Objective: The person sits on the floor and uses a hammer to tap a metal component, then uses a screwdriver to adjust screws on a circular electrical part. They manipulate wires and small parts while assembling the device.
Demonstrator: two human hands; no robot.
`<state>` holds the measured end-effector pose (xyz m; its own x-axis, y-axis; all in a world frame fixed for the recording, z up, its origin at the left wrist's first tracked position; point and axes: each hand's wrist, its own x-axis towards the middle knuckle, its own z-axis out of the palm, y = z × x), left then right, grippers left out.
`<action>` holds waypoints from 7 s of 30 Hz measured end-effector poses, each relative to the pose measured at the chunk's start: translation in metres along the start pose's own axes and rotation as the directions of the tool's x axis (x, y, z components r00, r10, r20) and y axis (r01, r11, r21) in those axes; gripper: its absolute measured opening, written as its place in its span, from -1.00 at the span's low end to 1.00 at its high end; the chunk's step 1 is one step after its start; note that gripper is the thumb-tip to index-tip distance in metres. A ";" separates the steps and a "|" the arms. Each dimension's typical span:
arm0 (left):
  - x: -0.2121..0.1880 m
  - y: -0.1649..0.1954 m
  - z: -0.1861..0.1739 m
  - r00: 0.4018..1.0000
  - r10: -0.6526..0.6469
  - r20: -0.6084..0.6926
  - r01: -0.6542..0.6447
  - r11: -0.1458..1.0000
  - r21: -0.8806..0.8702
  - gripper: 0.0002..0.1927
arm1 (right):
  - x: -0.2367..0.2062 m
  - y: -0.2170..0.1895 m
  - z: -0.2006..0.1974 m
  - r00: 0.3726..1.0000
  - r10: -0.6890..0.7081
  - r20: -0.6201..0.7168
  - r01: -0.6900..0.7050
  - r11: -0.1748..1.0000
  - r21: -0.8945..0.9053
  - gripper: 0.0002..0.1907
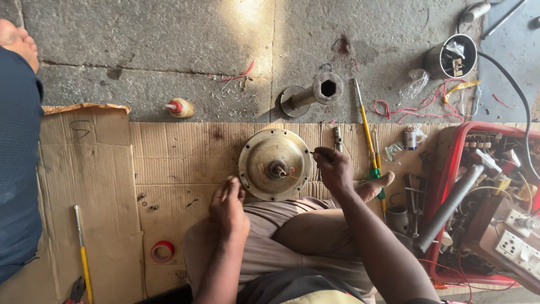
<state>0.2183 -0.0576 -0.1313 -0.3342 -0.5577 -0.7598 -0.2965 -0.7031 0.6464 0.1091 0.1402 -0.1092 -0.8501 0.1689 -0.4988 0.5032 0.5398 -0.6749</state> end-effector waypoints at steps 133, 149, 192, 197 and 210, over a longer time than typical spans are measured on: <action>-0.048 -0.029 -0.026 0.681 -0.477 0.556 0.514 0.852 0.102 -0.93 | -0.100 0.048 -0.005 0.865 -0.208 0.457 0.077 0.954 0.288 -0.68; -0.025 -0.033 0.038 0.910 0.071 0.408 -0.403 0.384 0.831 0.24 | -0.018 0.031 -0.030 0.990 0.117 0.078 -0.140 0.788 0.600 -0.67; -0.004 -0.012 0.066 0.896 -0.131 0.424 -0.439 -0.123 0.890 0.00 | -0.003 -0.007 0.030 0.863 -0.485 -0.145 0.445 0.863 -0.239 -0.82; -0.002 -0.014 0.062 0.883 -0.125 0.453 -0.467 -0.123 0.876 -0.02 | -0.007 -0.002 0.026 0.966 -0.212 -0.151 0.219 0.975 0.030 -0.71; -0.002 -0.016 0.064 0.895 -0.138 0.424 -0.440 -0.128 0.889 -0.04 | -0.006 -0.003 0.035 0.835 -0.494 -0.243 0.430 0.861 -0.272 -0.88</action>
<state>0.1661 -0.0175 -0.1357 -0.6370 -0.2150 -0.7402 -0.6100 0.7277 0.3136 0.1184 0.1081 -0.1232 -0.9960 0.0746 0.0491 0.0251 0.7614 -0.6478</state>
